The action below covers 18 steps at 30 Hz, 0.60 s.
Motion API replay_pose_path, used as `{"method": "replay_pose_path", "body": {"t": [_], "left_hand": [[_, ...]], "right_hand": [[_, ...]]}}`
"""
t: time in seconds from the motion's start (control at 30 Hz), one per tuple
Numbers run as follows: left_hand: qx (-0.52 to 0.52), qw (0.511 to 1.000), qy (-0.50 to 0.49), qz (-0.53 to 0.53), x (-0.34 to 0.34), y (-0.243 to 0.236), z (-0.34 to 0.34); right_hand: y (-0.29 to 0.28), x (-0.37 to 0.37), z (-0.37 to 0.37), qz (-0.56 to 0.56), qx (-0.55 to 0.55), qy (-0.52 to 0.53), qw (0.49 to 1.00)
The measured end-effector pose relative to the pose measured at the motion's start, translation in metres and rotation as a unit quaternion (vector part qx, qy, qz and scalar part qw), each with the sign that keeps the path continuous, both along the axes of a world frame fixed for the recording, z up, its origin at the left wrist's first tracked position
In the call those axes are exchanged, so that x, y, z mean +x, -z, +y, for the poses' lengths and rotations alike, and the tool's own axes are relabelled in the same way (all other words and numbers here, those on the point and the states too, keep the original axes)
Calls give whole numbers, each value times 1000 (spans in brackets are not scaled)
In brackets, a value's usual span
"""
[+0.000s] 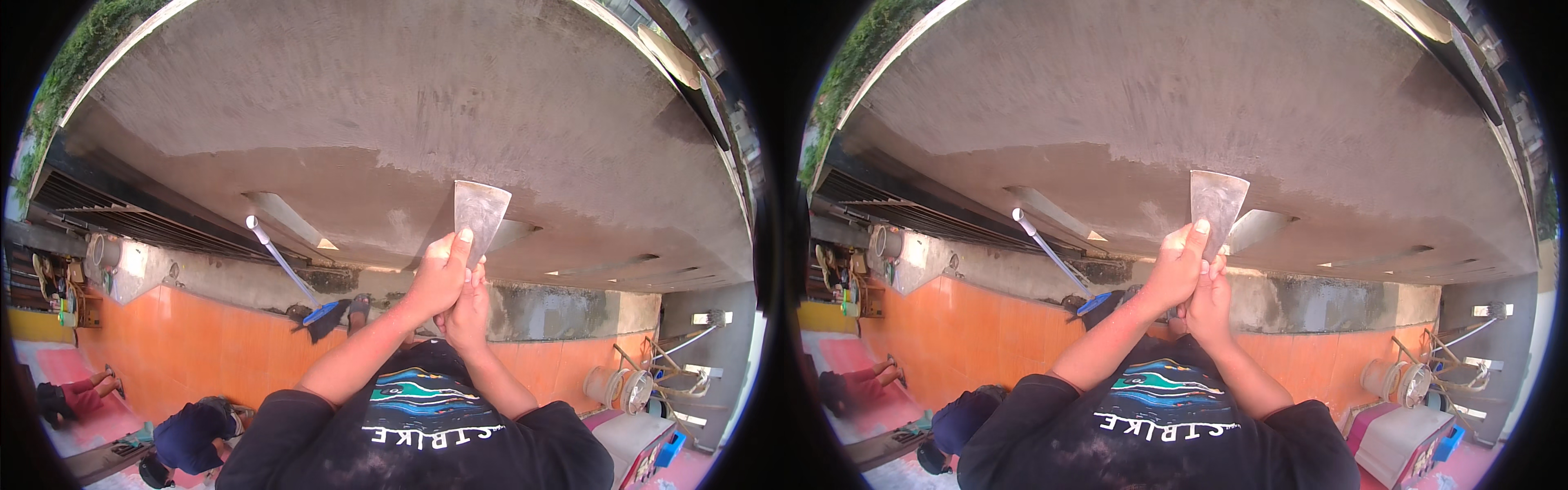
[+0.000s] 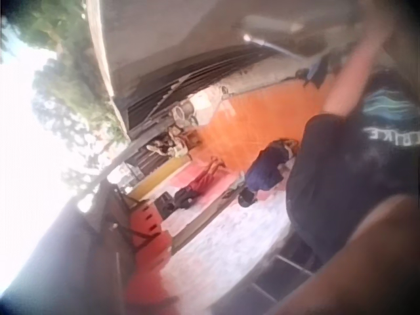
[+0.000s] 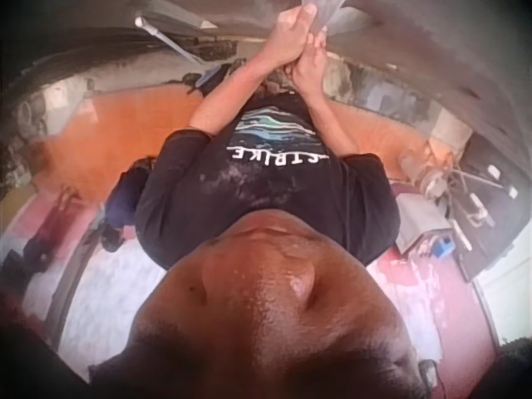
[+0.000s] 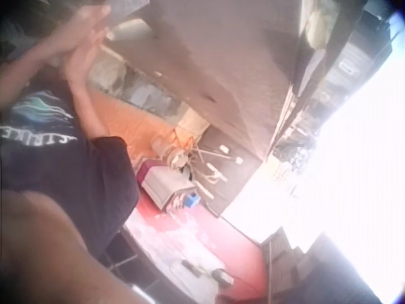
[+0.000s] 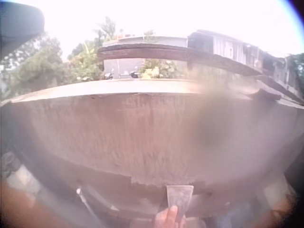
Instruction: The person uses a metal trowel to smooth a wet plaster or cement surface on a curved ceiling. They repeatedly scrape and level the material across the ceiling area, maintaining consistent contact with the surface.
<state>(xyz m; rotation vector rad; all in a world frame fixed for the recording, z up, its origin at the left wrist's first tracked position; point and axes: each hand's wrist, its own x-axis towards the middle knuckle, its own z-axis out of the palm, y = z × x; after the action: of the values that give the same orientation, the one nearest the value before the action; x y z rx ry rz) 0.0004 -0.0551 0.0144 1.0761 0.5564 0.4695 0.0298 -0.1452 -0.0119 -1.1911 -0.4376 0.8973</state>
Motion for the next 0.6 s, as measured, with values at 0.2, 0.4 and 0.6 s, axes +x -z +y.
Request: {"method": "replay_pose_path", "body": {"t": [0.2, 0.4, 0.6], "left_hand": [[22, 1000, 19, -1, -4, -1, 9], [43, 999, 7, -13, -2, -3, 1], [42, 997, -14, -69, 10, 8, -3]], "right_hand": [[7, -4, 8, -12, 25, 23, 999], [10, 1, 0, -12, 37, -1, 999], [9, 18, -3, -81, 12, -16, 996]]}}
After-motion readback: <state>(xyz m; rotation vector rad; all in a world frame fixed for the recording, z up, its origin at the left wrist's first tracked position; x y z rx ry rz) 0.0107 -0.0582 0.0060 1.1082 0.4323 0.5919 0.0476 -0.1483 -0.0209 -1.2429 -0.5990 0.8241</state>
